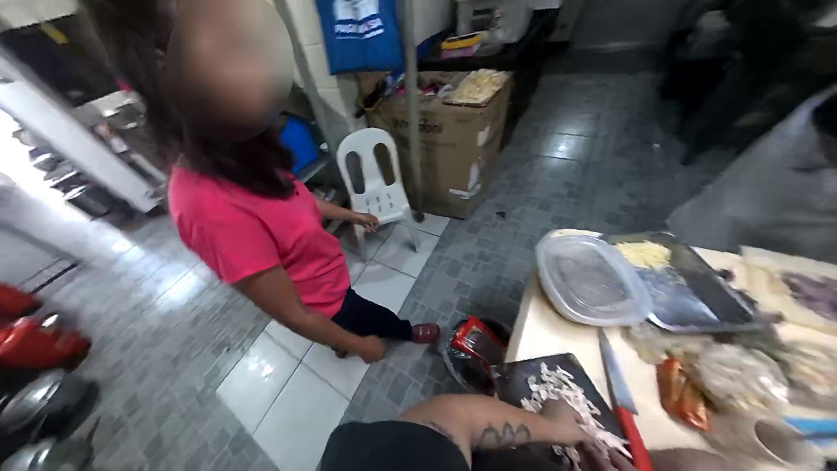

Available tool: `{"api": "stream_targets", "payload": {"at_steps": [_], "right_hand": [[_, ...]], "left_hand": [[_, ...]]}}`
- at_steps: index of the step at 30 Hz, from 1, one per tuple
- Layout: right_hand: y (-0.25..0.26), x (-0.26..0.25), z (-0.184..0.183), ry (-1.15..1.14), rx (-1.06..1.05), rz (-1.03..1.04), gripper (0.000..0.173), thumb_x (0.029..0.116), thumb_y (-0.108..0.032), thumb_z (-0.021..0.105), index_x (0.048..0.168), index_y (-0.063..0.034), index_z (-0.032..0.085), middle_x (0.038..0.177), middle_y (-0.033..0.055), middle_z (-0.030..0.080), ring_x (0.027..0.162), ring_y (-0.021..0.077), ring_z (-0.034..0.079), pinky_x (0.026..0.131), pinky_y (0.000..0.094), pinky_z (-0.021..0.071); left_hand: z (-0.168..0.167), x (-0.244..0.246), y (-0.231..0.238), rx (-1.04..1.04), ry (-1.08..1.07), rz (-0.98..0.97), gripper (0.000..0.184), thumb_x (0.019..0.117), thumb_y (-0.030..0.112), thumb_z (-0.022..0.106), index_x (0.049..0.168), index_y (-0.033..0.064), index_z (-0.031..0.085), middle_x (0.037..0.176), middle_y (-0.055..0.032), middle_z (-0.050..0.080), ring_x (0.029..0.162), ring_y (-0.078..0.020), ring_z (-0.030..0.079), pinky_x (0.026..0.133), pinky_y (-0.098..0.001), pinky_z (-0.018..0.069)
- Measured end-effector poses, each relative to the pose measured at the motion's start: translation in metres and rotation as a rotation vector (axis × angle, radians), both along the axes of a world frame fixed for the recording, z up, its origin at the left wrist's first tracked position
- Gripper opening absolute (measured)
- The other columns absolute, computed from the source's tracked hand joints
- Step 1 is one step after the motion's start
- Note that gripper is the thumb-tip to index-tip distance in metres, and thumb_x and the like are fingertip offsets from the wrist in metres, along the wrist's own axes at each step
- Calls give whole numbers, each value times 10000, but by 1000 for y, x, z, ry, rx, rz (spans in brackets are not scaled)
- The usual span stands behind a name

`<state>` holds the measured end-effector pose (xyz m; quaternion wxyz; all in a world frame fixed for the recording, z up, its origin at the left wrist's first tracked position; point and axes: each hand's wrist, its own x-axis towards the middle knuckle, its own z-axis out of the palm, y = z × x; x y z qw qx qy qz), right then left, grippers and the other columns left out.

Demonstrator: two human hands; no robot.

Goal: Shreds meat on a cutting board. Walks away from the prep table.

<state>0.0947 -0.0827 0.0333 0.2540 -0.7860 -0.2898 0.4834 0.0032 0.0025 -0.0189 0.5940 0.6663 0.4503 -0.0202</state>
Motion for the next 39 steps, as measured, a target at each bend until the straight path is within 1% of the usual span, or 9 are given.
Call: {"api": "stream_targets", "payload": {"at_steps": [2, 5, 8, 15, 20, 26, 29, 35, 39], "right_hand": [[-3, 17, -45, -52, 80, -3, 320, 1022, -163, 632, 1189, 110, 650, 1099, 266, 688, 982, 291, 684, 933, 480, 543], [-3, 26, -57, -178, 86, 22, 274, 998, -151, 666, 1119, 91, 711, 1072, 323, 702, 1035, 468, 680, 963, 653, 489], [6, 21, -39, -227, -39, -6, 292, 1006, -182, 670, 1144, 73, 713, 1113, 315, 701, 1103, 480, 659, 1005, 649, 461], [13, 15, -33, -205, -91, -71, 346, 998, -192, 676, 1242, 52, 687, 1221, 303, 679, 1204, 451, 631, 1073, 597, 443], [17, 19, -47, -167, -98, -165, 313, 1022, -149, 620, 1254, 51, 682, 1254, 308, 665, 1240, 453, 609, 1097, 595, 423], [21, 18, -46, -38, -60, -178, 400, 1058, -257, 592, 1291, 63, 646, 1260, 300, 657, 1225, 425, 617, 1094, 575, 429], [21, 13, -41, -77, 4, -115, 399, 1032, -261, 636, 1302, 31, 666, 1281, 295, 659, 1257, 438, 603, 1113, 592, 411], [12, 2, -41, -121, 83, -55, 377, 987, -233, 708, 1265, 21, 697, 1247, 291, 677, 1227, 448, 621, 1096, 611, 429], [10, -8, -29, -192, 123, 19, 364, 962, -139, 716, 1269, 54, 685, 1200, 344, 677, 1179, 521, 626, 1057, 671, 430]], "left_hand": [[-2, 3, 3, -22, -8, 6, 387, 1006, 172, 645, 1245, -133, 641, 1307, -356, 598, 1290, -475, 544, 1112, -603, 388], [1, 10, 6, -59, 19, -16, 398, 989, 173, 672, 1240, -133, 629, 1313, -350, 589, 1280, -459, 545, 1104, -586, 398], [-2, 14, 12, -76, 64, -64, 375, 996, 183, 663, 1215, -121, 644, 1272, -328, 617, 1229, -425, 582, 1075, -559, 427], [-12, 10, 17, -203, -46, -39, 265, 987, 92, 647, 1148, -118, 651, 1083, -240, 679, 987, -276, 647, 950, -449, 501], [-10, 2, 18, -291, -126, 84, 134, 995, 24, 587, 1060, -85, 630, 829, -81, 622, 706, -106, 560, 717, -289, 495], [-18, -1, 34, -227, -77, -39, 211, 1029, 83, 581, 1048, -115, 649, 944, -165, 664, 828, -181, 599, 832, -374, 508], [-13, -1, 33, -244, -100, -42, 249, 1060, 109, 534, 955, -89, 643, 845, -97, 619, 743, -128, 547, 751, -327, 486], [-2, -11, 25, -410, -155, 34, 217, 1058, 44, 457, 1024, -85, 628, 855, -80, 638, 748, -121, 577, 751, -312, 507], [6, -13, 23, -432, -135, 8, 270, 1092, 87, 403, 1125, -103, 592, 927, -100, 609, 798, -133, 543, 789, -323, 492]]}}
